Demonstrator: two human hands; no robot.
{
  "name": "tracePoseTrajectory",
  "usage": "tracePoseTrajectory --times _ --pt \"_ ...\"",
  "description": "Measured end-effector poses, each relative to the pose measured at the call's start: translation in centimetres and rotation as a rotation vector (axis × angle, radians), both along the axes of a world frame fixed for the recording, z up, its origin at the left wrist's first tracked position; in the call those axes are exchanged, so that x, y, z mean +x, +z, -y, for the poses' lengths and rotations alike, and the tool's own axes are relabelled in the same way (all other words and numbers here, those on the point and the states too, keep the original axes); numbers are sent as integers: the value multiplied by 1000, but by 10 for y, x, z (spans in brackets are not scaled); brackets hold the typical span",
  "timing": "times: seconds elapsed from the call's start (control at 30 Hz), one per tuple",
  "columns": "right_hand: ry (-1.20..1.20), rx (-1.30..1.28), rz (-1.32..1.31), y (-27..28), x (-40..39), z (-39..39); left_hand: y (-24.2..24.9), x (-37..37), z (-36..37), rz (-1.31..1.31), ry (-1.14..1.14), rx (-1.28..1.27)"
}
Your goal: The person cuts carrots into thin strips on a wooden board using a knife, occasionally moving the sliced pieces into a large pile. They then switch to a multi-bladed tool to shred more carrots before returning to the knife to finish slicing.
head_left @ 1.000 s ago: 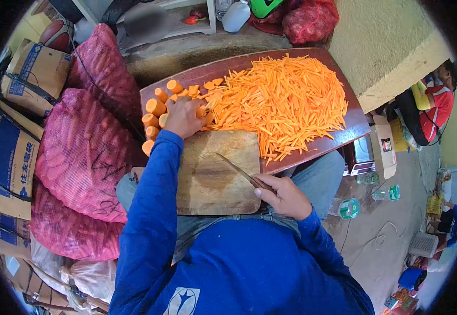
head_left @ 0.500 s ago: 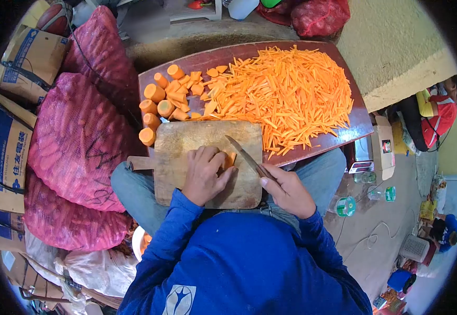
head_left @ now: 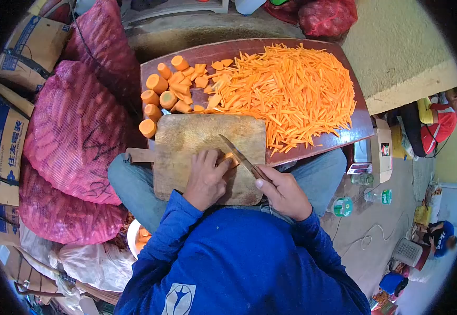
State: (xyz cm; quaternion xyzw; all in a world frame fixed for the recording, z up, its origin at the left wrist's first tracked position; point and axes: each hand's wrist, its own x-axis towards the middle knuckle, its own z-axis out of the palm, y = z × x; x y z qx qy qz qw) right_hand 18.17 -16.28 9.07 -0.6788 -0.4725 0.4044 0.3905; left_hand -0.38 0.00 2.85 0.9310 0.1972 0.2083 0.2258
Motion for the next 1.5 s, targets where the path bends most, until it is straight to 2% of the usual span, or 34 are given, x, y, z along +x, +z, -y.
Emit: tracePoseTrajectory --times 0.07,0.13,0.23,0.37,0.47,0.57,0.67,0.73,0.83,0.93,1.2,1.3,1.5 --pt "6 -12 -6 0 1 1 -7 -5 -5 -33 -25 46" --pt "23 29 29 -2 4 5 -12 -3 -14 36 -161 77" --pt "40 -54 4 13 9 17 -9 -2 -29 103 -266 -19" --pt "13 -33 30 11 4 32 -17 -4 -32 74 -317 68" --pt "-23 -6 79 8 -7 30 -10 -6 -17 88 -280 104" --pt "81 -70 90 4 -7 22 -9 -6 -8 6 -202 101" --pt "148 -54 180 12 -6 19 -16 -7 -4 24 -160 139" --pt "192 -24 349 23 -2 22 -6 -7 0 -10 -190 132" --pt "201 11 365 24 -1 17 -8 -5 1 7 -170 150" --pt "221 -37 338 -2 2 -2 -12 -4 4 25 -138 179" --pt "249 -55 378 16 -3 1 -21 -9 -1 74 -148 176" --pt "249 -64 370 6 -2 -14 -18 -7 1 102 -132 203" --pt "265 -42 382 15 -5 -7 -12 -10 2 27 -51 207"
